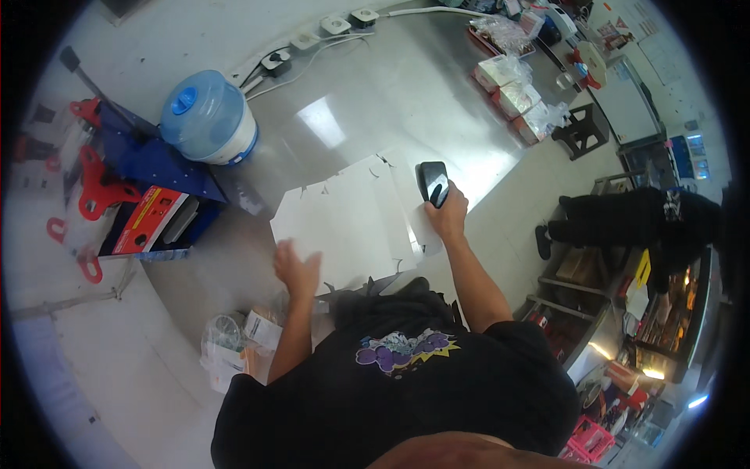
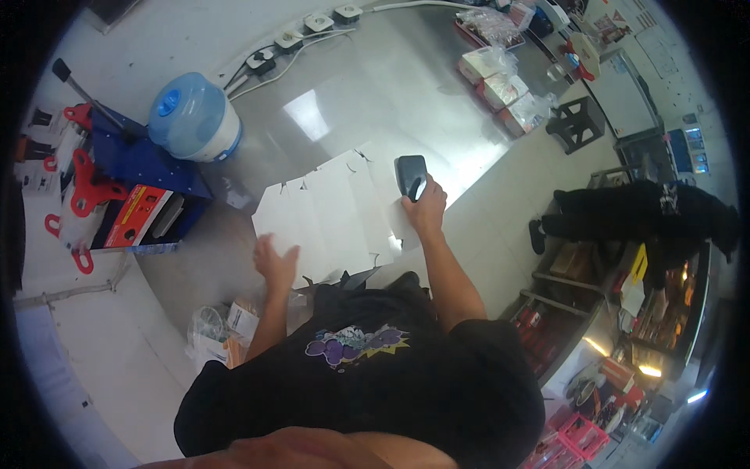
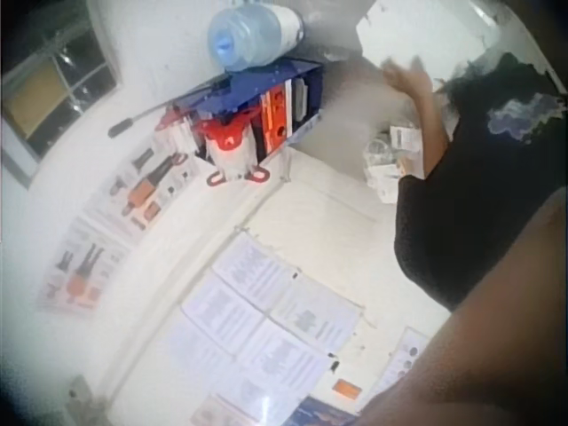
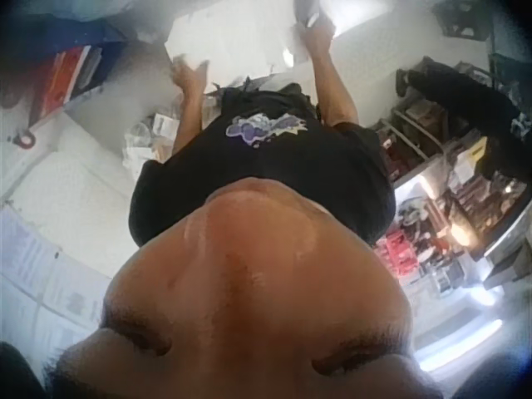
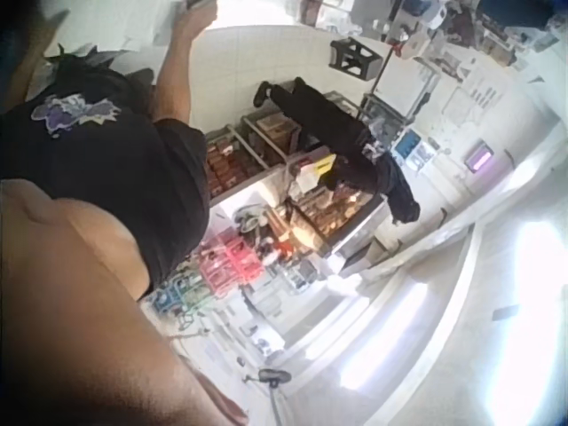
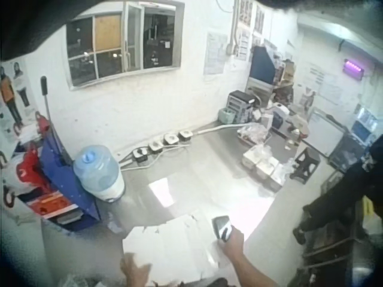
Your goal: The person assembles small red and green cardboard boxes by folding the flaps and tucking them into place. They repeatedly pick up flat-packed boxes, fold them into shape, and place the finished boxes on a nearby shelf.
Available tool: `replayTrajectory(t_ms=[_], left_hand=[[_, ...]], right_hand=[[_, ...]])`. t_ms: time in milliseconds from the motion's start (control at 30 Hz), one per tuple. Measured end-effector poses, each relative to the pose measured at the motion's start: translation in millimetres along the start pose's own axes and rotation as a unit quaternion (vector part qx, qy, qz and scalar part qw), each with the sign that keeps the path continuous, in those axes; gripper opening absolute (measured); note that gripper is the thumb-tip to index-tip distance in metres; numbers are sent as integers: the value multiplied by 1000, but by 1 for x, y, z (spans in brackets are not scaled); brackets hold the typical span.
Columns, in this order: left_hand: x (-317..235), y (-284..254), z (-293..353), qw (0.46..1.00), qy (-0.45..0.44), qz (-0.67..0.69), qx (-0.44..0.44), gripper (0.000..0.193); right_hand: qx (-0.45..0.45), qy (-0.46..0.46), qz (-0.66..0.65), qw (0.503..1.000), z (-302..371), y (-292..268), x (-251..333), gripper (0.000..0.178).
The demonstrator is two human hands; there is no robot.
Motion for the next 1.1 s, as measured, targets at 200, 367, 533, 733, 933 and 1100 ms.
replayTrajectory(t_ms=[200,367,533,733,933,1100], left_hand=[[27,12,-29,983,-143,111,-11,60],[36,1,-30,939,-66,338,7,31],[-13,-83,-25,790,-132,583,132,43],[-83,-89,-48,906,68,383,-164,40],[-270,-120,124,443,-49,638,628,69],[-321,-95,183,506,77,490,705,54]], right_hand=[[-4,-95,-59,994,21,14,36,52],[165,18,-47,985,29,25,62,84],[252,149,-280,914,31,-31,40,84],[-41,41,-352,934,99,-227,30,27],[-336,-192,-37,921,218,-270,30,33],[-434,25,-131,891,305,-272,11,35]])
Point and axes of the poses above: each hand's wrist, its own z-axis away from the middle knuckle, its own y-axis out of the palm, x = y × z, the point moved 1 cm from there along -z, towards the middle knuckle, and after that the axes turned 7 degrees about -x, right-handed, at the moved point
